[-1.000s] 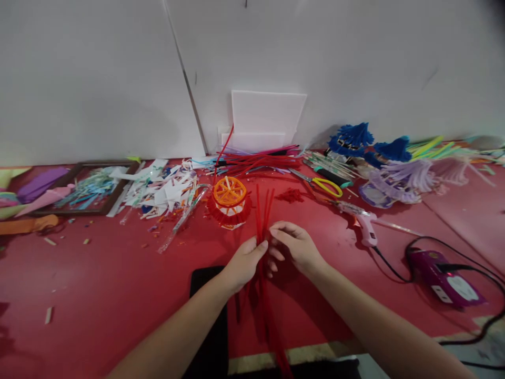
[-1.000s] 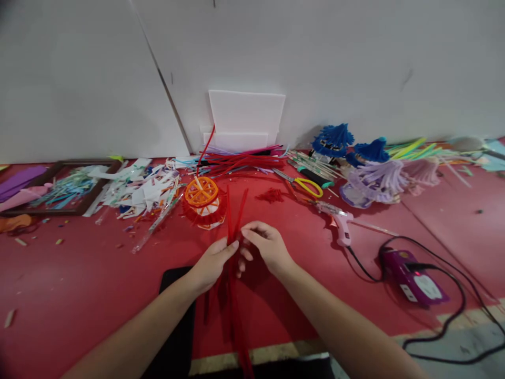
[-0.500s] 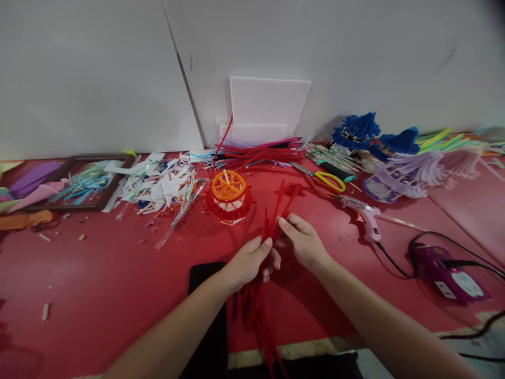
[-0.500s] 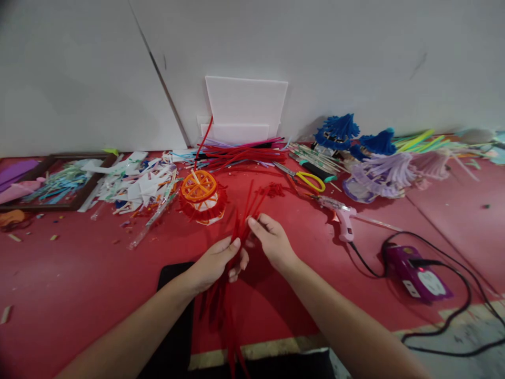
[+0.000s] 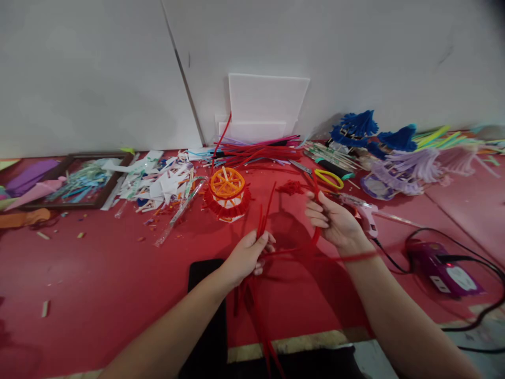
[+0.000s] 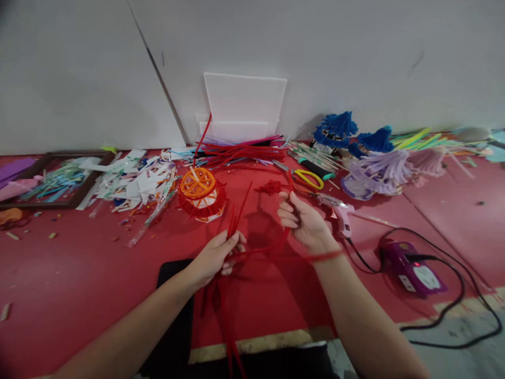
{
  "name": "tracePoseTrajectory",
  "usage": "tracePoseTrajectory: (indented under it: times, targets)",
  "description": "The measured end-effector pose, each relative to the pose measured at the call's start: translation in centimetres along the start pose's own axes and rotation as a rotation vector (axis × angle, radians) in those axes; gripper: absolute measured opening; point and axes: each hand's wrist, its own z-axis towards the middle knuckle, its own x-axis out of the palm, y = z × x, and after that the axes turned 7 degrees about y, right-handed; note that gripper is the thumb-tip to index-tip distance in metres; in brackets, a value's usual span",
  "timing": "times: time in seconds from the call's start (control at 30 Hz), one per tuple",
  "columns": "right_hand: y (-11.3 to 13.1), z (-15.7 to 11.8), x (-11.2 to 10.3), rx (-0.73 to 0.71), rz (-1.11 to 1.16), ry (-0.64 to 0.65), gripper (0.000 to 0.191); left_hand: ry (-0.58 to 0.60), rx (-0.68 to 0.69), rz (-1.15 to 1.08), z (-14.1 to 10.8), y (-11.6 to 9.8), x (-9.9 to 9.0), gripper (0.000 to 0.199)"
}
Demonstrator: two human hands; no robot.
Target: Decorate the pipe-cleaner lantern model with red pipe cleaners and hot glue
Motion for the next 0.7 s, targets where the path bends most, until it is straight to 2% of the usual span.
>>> tracePoseTrajectory:
  times: [0.17,0.3,0.43,0.53,0.57,0.6,0.7]
  targets:
    - [-0.6,0.0,0.8,-0.056,0.070,0.015,0.004,0.008,-0.007,-0.020,-0.1,-0.5,0.0,0.031]
    - [-0.8,0.0,0.7,-0.093,0.101,0.008,0.009,-0.044,0.037,-0.001,0.0,-0.6,-0.2,0.025]
    - [-0.6,0.1,0.2,-0.179,0.121,0.011,0.011,-0.211,0.208,0.109,-0.2,-0.5,-0.1,0.022]
    - [-0.5,0.4,-0.2,-0.239,0.127,0.013,0.012,-0.312,0.383,0.270,-1.2,-0.8,1.0,0.011]
    - [-0.5,0.5,-0.4,-0.245,0.127,0.012,0.013,-0.301,0.427,0.360,-1.7,-0.8,1.7,0.010]
    - [-0.5,0.7,-0.5,-0.246,0.126,0.012,0.015,-0.237,0.475,0.593,-2.2,-0.8,2.5,0.012]
    - [-0.8,1.0,-0.6,-0.238,0.126,0.010,0.018,0.124,0.456,1.170,-3.0,0.2,5.1,0.020]
